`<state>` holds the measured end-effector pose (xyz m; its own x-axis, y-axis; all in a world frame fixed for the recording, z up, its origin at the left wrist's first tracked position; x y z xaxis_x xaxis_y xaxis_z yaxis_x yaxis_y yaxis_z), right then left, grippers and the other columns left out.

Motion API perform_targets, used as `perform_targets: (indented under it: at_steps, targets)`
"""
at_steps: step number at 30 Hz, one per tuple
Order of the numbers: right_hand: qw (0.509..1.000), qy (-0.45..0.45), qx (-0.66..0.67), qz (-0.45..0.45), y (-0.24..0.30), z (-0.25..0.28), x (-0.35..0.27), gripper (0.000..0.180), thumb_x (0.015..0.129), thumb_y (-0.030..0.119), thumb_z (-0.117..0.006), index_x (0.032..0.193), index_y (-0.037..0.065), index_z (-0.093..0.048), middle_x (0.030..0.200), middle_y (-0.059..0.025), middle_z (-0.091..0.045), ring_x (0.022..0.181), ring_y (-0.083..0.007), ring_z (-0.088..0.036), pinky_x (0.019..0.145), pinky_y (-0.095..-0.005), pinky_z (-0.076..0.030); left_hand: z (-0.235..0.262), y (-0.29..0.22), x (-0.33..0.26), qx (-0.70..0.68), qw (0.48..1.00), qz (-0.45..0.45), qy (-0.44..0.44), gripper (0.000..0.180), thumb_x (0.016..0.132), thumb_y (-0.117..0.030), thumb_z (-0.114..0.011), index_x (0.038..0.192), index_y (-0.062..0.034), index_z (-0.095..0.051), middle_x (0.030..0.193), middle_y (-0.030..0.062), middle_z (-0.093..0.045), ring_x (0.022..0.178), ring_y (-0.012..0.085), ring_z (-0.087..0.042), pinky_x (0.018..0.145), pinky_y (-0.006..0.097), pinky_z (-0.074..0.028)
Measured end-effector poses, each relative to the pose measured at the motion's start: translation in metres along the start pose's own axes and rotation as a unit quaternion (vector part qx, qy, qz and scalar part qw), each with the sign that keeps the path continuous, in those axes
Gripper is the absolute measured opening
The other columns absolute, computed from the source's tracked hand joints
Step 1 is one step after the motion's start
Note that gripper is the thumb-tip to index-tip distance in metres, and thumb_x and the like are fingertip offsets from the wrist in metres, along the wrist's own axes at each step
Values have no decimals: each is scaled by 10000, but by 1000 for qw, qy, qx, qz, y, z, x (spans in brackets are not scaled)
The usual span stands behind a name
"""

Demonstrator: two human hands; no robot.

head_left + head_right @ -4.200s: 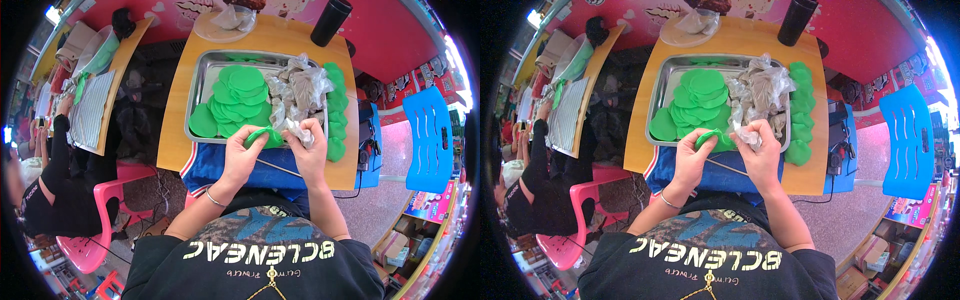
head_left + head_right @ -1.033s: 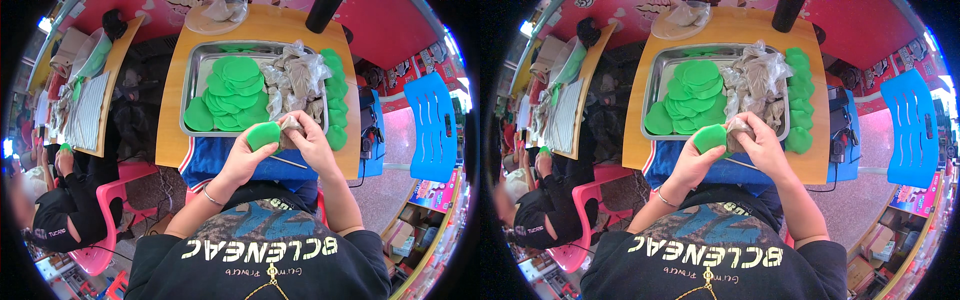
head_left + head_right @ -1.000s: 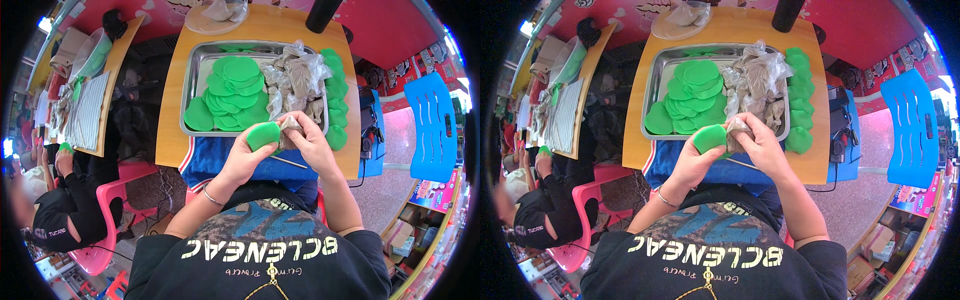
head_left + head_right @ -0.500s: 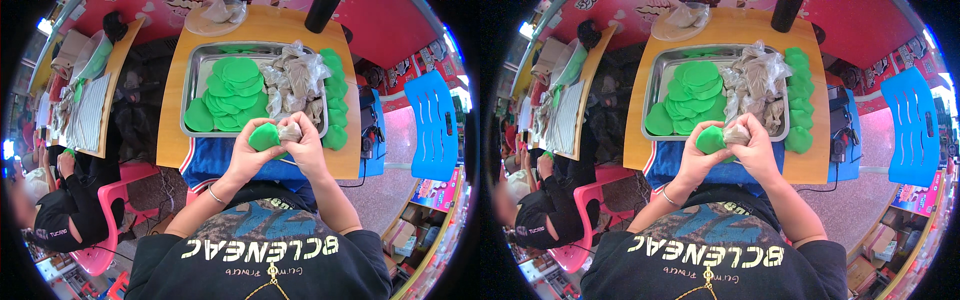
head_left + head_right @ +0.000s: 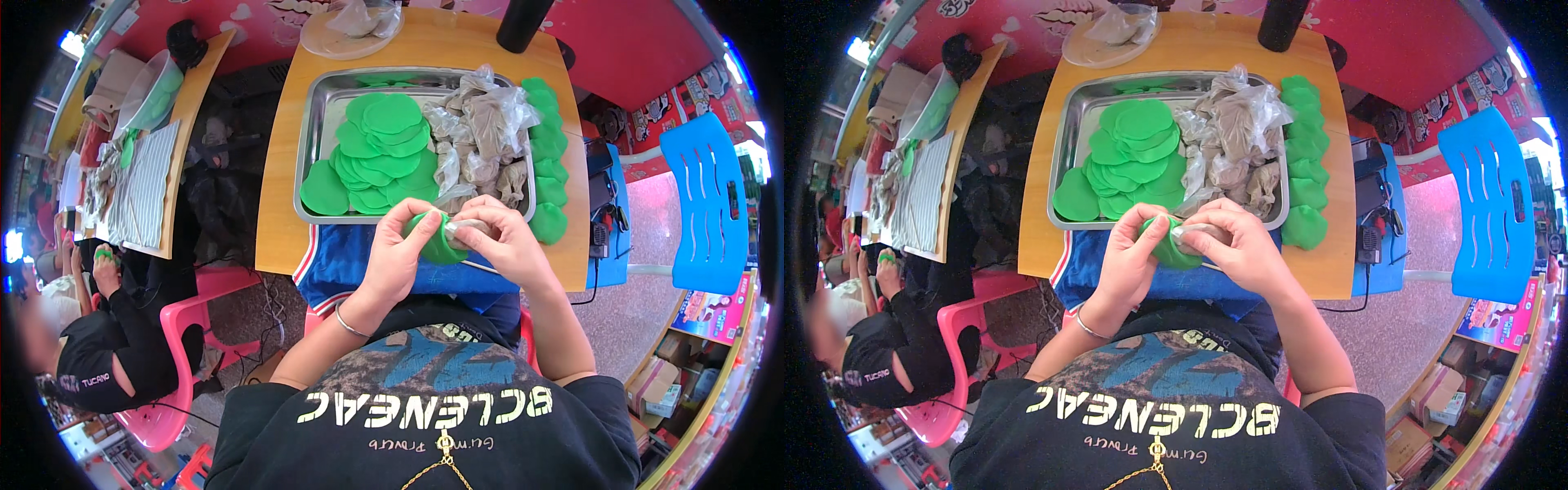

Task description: The person wraps small portions of dough in green circular wrappers. They pick up a wrapper, place a dough portion in the center, and fold the edges to seal it. The finished wrapped items are placed on a metal tray.

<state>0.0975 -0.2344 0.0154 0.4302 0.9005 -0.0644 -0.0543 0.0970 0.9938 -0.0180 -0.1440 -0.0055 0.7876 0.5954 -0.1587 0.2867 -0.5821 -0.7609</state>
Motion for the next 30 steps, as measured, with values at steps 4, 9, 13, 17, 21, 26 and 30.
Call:
perform_targets:
  at_steps: [4,9,13,17,21,26,30]
  targets:
    - [981,-61,-176,52,17,-6,-3,192,716,94,-680,886,13,-642,765,-68,-560,705,-165,-560,633,-281,-442,-3,0,0,-48,999,15,2,58,854,-105,-600,838,-54,-577,862,-1,-582,796,49,-525,709,211,-427]
    - [955,-70,-273,96,28,-12,-2,213,701,72,-675,892,11,-604,775,-75,-568,693,-135,-572,604,-278,-446,3,8,-1,-12,1000,8,11,59,842,-105,-616,827,-50,-598,876,-5,-581,820,52,-520,720,211,-416]
    - [996,-5,-31,-82,15,-13,-1,237,729,46,-660,926,2,-535,855,-60,-581,805,-94,-568,690,-251,-461,0,3,-1,-10,1000,12,14,66,837,-107,-623,827,-48,-598,880,-12,-558,816,57,-523,721,209,-415]
    - [984,28,159,-74,15,-18,-4,266,766,21,-637,980,4,-481,938,-45,-567,873,-91,-550,774,-239,-456,-6,-8,-2,-51,998,30,-27,152,842,-87,-608,970,-41,-539,908,-7,-532,834,68,-524,746,216,-422]
    - [985,-19,167,-36,9,-14,-1,284,777,-11,-610,1022,7,-468,965,-47,-559,886,-86,-541,789,-236,-451,-10,-9,-6,-50,999,8,-14,347,841,-19,-569,1153,-40,-420,971,11,-517,893,75,-510,778,221,-423]
    - [970,-54,235,23,14,-22,2,211,784,-44,-577,907,55,-436,949,-39,-548,854,-77,-523,768,-213,-439,-1,-16,-2,118,989,-64,63,412,806,55,-573,1170,-31,-400,999,18,-515,941,82,-505,830,236,-423]
    - [979,-43,185,71,10,-22,7,245,780,-56,-575,830,85,-381,887,-16,-521,783,-60,-475,693,-199,-416,-7,-19,-3,108,991,-49,59,426,771,66,-620,1135,-36,-424,1012,28,-533,956,98,-526,825,251,-450]
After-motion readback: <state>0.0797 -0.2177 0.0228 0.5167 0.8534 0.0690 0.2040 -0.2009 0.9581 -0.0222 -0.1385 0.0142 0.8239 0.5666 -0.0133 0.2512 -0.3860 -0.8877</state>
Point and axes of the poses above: each hand's wrist, its own x-axis towards the middle knuckle, its own z-axis out of the back of the hand, y = z × x, the point moved 4 cm from there along x, towards the middle knuckle
